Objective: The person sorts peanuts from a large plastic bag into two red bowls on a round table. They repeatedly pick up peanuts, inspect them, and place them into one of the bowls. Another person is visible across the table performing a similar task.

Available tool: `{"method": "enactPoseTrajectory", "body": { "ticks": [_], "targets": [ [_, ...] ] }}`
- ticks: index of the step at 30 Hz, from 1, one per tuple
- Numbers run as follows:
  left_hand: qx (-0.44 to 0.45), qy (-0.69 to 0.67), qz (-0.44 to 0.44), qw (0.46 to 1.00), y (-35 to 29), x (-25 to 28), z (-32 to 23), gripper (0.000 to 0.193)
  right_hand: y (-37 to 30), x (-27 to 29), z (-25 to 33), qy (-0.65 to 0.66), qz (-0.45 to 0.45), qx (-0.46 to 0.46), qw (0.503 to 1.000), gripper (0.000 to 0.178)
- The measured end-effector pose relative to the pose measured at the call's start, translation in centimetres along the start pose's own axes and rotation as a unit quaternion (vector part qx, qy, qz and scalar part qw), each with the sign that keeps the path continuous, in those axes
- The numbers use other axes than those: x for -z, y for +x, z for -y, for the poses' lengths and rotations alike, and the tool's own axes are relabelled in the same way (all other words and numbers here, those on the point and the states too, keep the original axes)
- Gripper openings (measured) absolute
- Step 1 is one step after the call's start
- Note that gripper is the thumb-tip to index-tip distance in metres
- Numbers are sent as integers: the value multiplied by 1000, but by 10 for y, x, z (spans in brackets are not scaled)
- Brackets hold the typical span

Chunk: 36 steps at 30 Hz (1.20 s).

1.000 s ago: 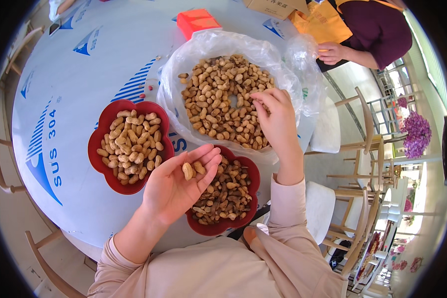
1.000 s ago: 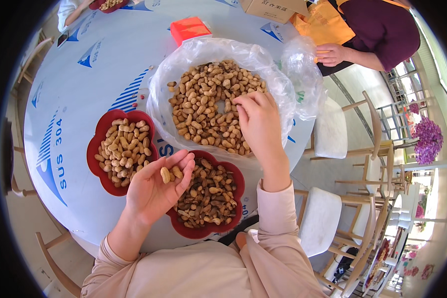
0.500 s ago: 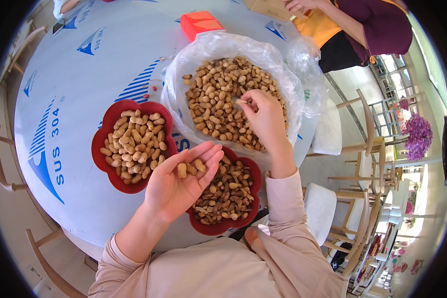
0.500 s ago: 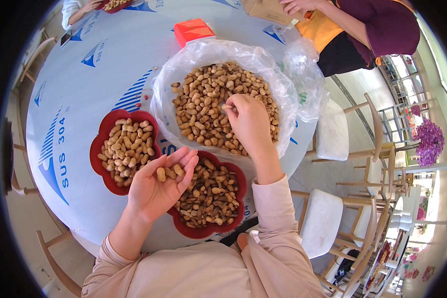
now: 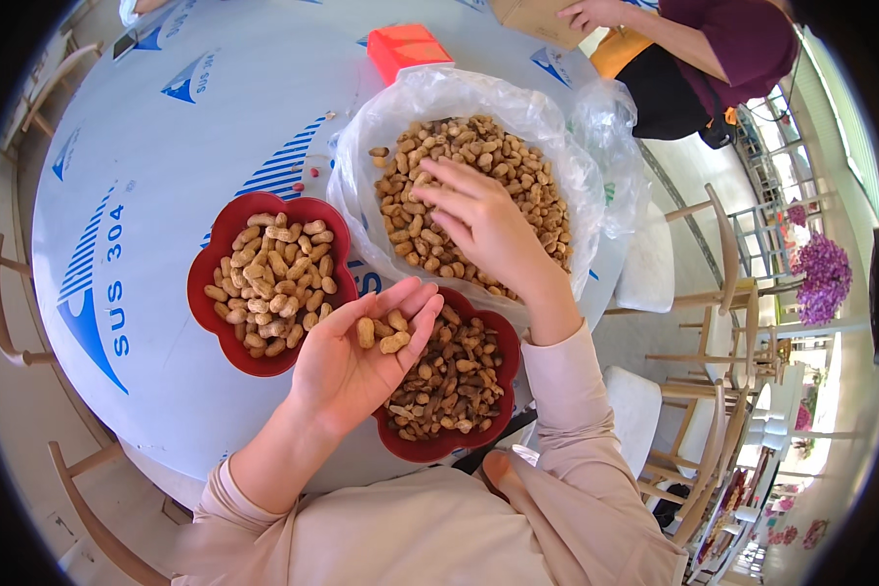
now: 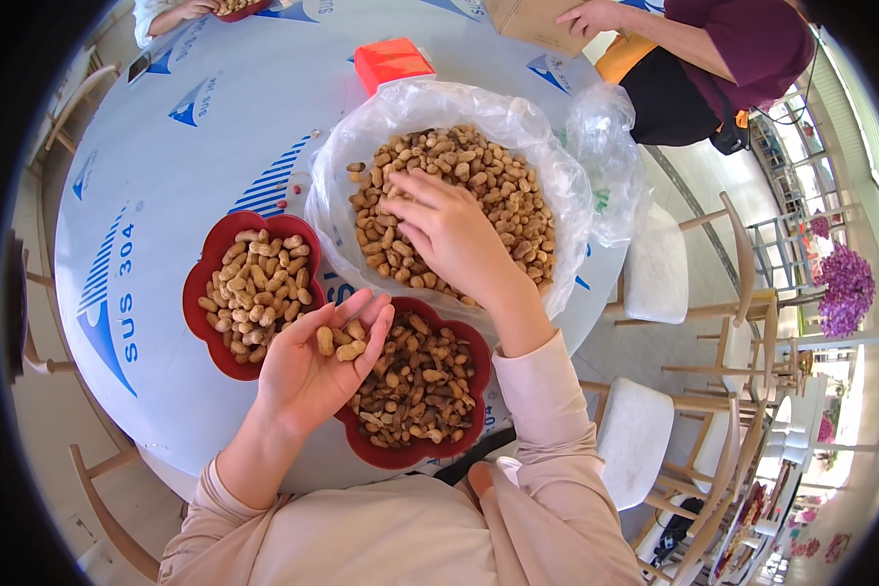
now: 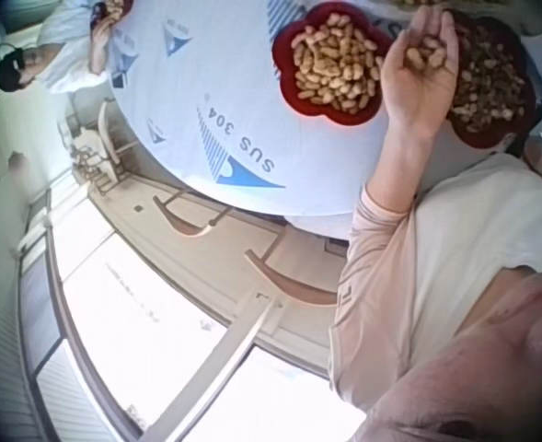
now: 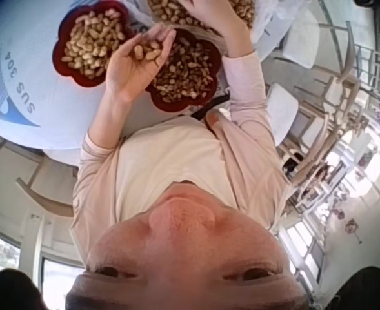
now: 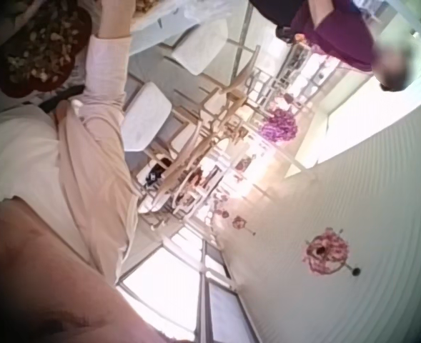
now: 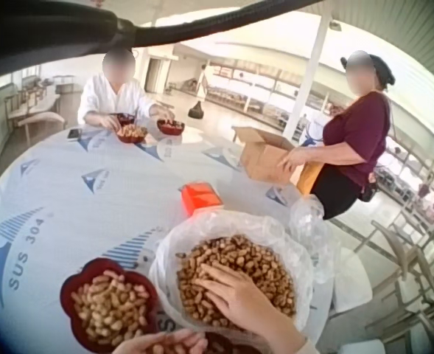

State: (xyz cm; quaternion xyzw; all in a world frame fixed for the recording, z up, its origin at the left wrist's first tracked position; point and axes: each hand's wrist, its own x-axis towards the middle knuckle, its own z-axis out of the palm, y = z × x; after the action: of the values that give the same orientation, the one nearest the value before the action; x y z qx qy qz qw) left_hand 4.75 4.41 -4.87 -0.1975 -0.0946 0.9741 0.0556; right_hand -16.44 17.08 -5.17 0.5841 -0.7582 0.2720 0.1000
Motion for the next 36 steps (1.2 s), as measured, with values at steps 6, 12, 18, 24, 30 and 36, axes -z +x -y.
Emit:
{"method": "enactPoseTrajectory", "body": {
  "ticks": [6,12,18,24,30,36],
  "targets": [
    [0,-5,21,1000,-1,1,-2,40,-33,31,-16,89,70,-163,980,15],
    [5,-8,5,1000,-1,1,1,40,-20,54,-20,41,12,-244,969,14],
    [-7,8,11,1000,-1,-2,-1,44,12,13,-11,50,40,-103,993,24],
    [-20,1,63,998,2,1,-3,50,15,-14,-21,-16,23,-73,997,8],
    [-45,-9,61,997,3,0,-2,51,8,34,23,177,-26,-165,970,19],
    [-21,-11,54,998,0,1,1,49,-1,46,51,287,44,-97,952,18]
  ]
}}
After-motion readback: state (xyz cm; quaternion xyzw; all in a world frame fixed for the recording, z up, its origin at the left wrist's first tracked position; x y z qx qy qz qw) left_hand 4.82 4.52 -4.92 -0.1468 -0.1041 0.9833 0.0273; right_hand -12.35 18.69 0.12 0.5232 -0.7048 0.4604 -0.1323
